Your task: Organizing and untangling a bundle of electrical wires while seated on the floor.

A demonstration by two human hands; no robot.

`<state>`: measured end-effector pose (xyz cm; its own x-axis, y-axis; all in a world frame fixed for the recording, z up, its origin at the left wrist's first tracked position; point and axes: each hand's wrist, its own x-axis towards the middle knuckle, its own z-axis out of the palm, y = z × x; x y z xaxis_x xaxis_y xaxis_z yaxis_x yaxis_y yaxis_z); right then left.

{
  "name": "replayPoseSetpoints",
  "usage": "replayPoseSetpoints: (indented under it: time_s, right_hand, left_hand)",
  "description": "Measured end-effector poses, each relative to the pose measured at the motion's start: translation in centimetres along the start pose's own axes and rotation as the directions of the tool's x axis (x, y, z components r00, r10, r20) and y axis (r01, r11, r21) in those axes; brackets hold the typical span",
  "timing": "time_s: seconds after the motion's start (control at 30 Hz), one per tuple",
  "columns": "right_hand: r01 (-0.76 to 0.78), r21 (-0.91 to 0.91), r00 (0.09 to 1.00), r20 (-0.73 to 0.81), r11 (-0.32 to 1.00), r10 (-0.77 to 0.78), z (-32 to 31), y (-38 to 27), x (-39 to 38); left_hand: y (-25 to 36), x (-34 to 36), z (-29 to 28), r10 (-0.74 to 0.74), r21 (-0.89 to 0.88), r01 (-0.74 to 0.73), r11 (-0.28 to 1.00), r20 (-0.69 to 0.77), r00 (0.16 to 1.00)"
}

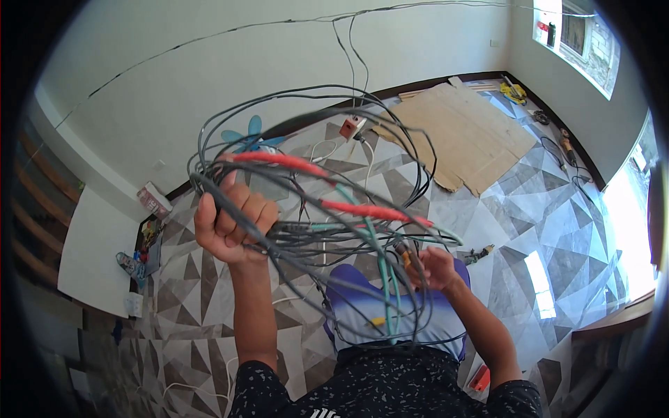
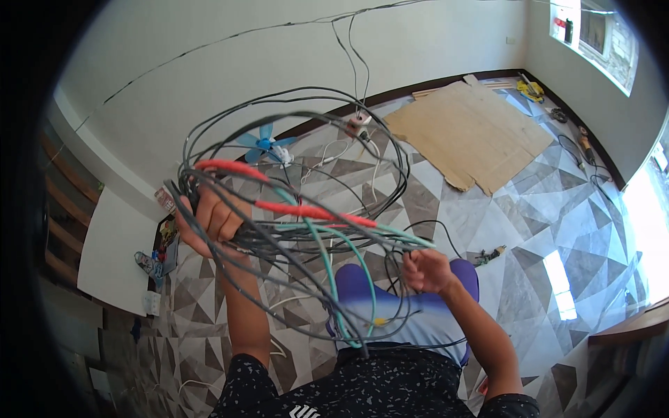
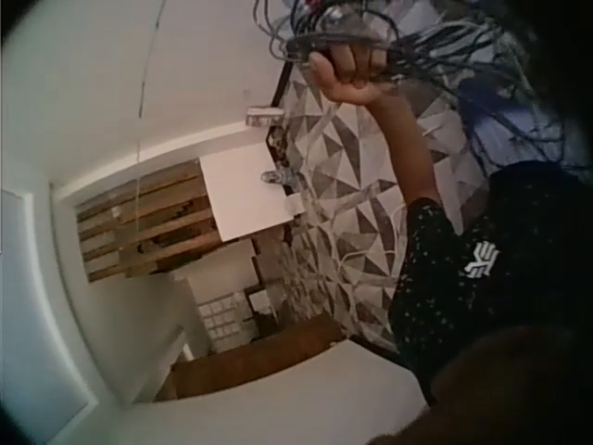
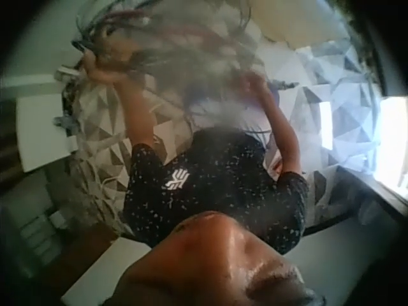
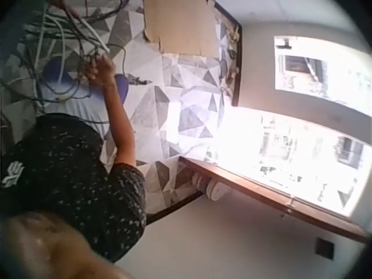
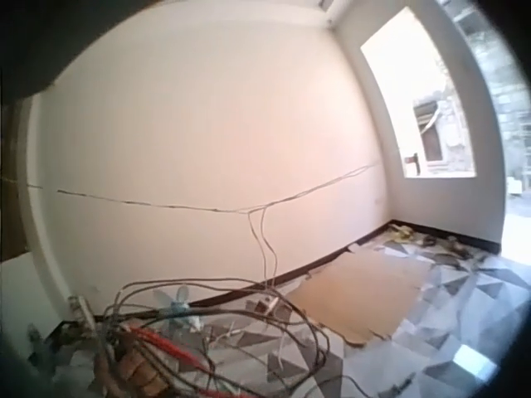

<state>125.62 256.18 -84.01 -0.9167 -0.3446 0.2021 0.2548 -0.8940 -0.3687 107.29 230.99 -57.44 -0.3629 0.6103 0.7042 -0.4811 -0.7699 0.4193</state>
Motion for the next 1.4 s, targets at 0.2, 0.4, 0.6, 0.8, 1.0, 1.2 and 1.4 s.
replayPoseSetpoints:
  time_s: [0.2, 0.4, 0.6, 0.8, 1.0, 1.2, 1.4]
  right_hand:
    - [-0.155, -0.883, 0.840, -0.354, 0.442, -0.412, 1.3, -5.7, 0.8]
    - [-0.328, -0.922, 0.547, -0.008, -0.205, -0.837, 5.3, -9.1, 1.2]
    - [-0.544, -0.774, 0.509, 0.003, -0.324, -0.861, 11.8, -10.3, 0.9]
    - [-0.538, -0.676, 0.596, 0.116, -0.503, -0.794, 11.9, -7.8, -1.3]
    - [-0.224, -0.626, 0.712, 0.419, -0.747, -0.564, 17.5, -3.9, 2.9]
    - [-0.257, -0.778, 0.606, 0.333, -0.573, -0.723, 12.3, -7.3, -1.1]
    - [-0.347, -0.638, 0.462, 0.521, -0.687, -0.717, 13.7, -12.4, -6.6]
  left_hand:
    - [-0.7, -0.9, 1.5, 0.070, -0.093, -0.057, 0.994, 0.145, 0.987]
    - [-3.2, -2.7, 3.2, 0.518, 0.339, -0.448, 0.828, -0.156, 0.841]
    - [-6.7, -1.6, 0.8, 0.697, 0.467, -0.521, 0.715, -0.417, 0.583]
    - [-12.5, -1.1, 0.3, 0.587, 0.415, -0.438, 0.798, -0.700, 0.407]
    - [-20.1, -1.6, 1.6, 0.370, 0.239, -0.295, 0.925, -0.738, 0.564]
    - [-25.0, -3.6, 5.7, 0.328, 0.351, -0.142, 0.926, -0.557, 0.763]
    - [-10.8, -6.3, 1.4, -0.523, 0.718, 0.259, 0.646, 0.169, 0.835]
